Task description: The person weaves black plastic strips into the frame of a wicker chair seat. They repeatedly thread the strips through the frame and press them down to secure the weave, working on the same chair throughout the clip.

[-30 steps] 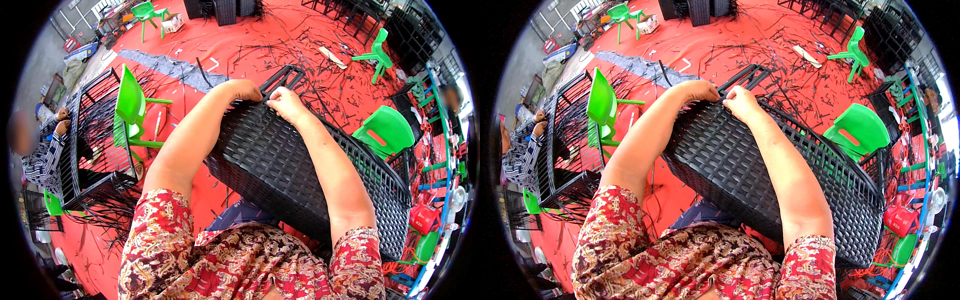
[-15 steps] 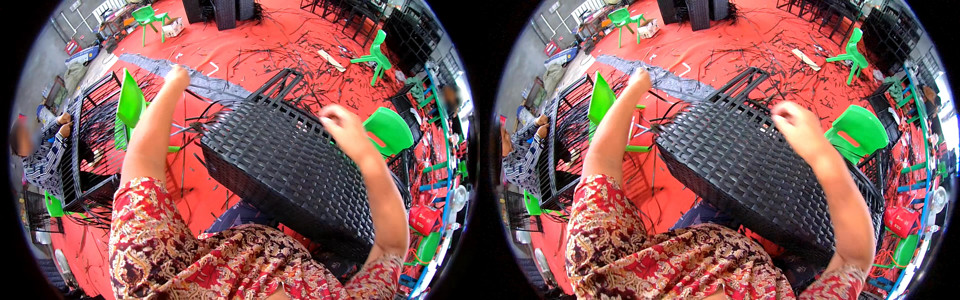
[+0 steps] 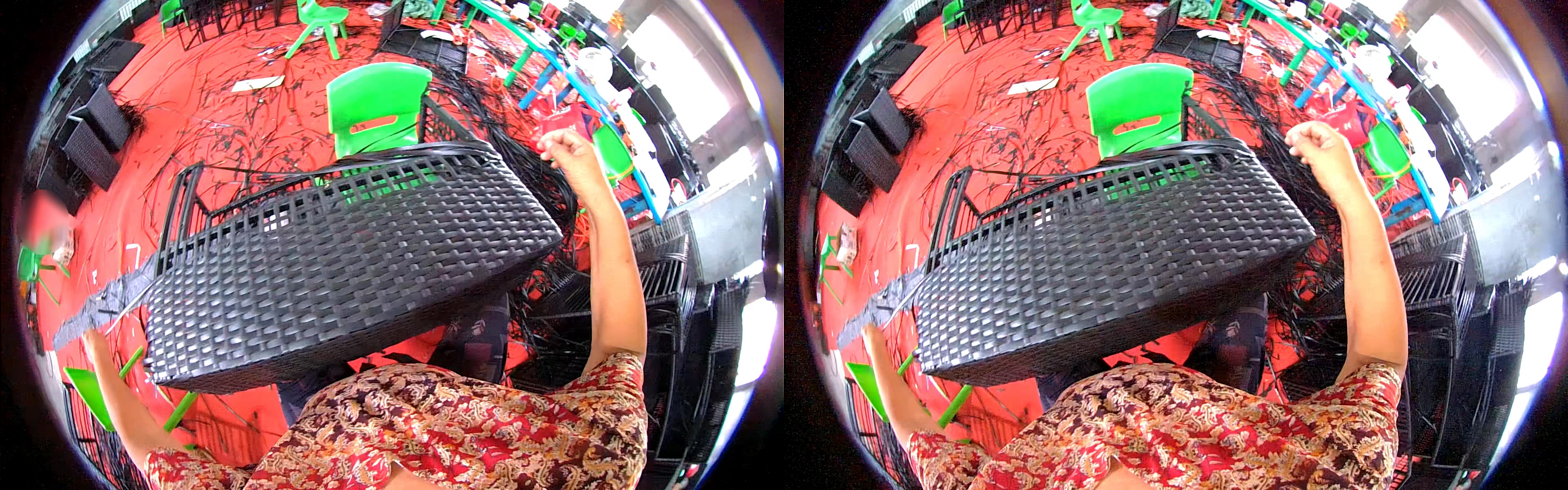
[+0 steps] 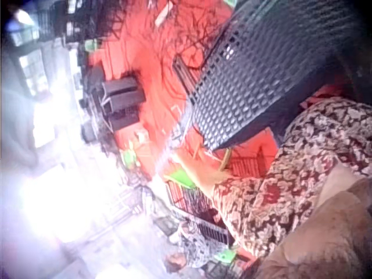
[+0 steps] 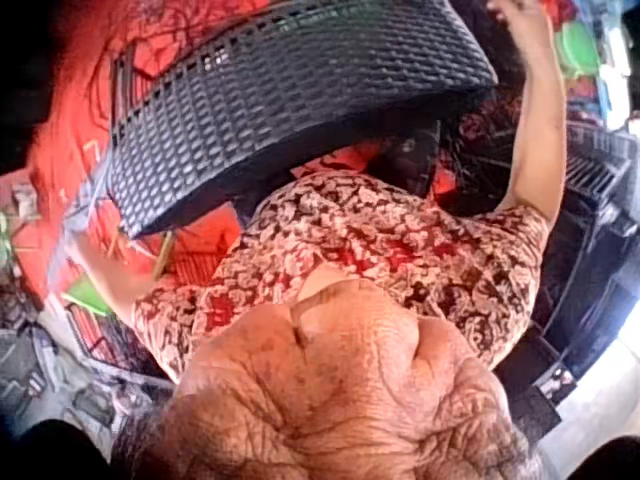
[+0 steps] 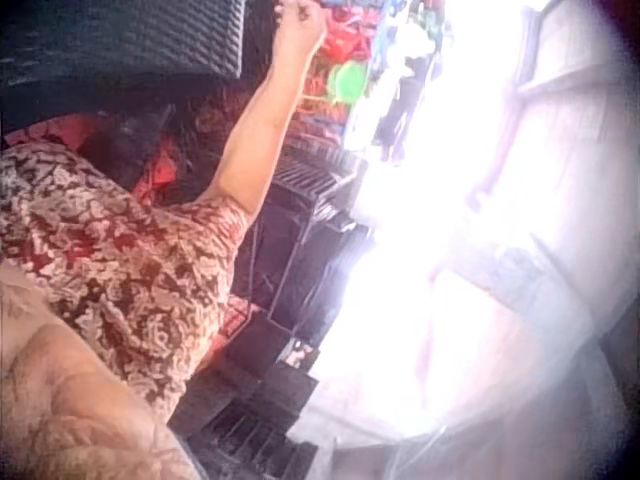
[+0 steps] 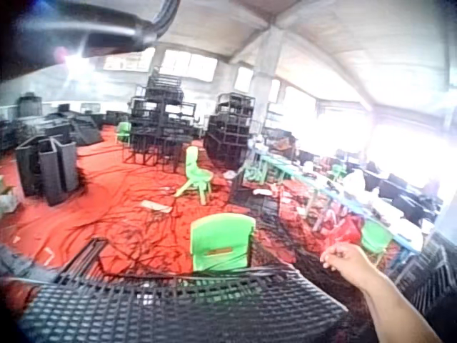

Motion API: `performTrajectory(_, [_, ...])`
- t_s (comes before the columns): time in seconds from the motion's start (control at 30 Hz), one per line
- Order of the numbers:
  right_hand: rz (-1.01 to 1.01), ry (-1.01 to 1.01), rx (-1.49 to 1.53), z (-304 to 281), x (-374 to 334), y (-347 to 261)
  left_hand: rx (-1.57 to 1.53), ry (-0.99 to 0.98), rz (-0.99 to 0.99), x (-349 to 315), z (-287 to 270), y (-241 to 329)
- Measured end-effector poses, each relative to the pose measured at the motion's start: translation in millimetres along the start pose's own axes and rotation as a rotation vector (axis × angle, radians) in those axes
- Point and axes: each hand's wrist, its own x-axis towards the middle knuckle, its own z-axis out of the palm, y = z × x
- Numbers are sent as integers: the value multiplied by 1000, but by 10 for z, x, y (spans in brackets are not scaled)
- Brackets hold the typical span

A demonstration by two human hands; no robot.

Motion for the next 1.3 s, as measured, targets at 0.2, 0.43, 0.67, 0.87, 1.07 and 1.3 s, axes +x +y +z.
performTrajectory(0.2, [-37, -185, -119, 375, 31, 345, 5, -25, -14, 40, 186, -47])
performTrajectory(0.43, [-795, -249, -593, 738, 378, 508, 15, -17, -21, -55, 166, -65])
performTrajectory(0.67, [-796, -442, -706, 776, 607, 526, 13, -22, -40, -168, 313, -170])
performTrajectory(0.87, [-244, -603, -588, 736, 751, 636, 19, -27, -42, -257, 387, -305])
performTrajectory(1.07, [-296, -573, -639, 767, 834, 426, 12, -38, -47, -334, 496, -363])
performTrajectory(1.3, [-738, -444, -674, 1176, 501, 292, -14, -32, -37, -348, 506, -227])
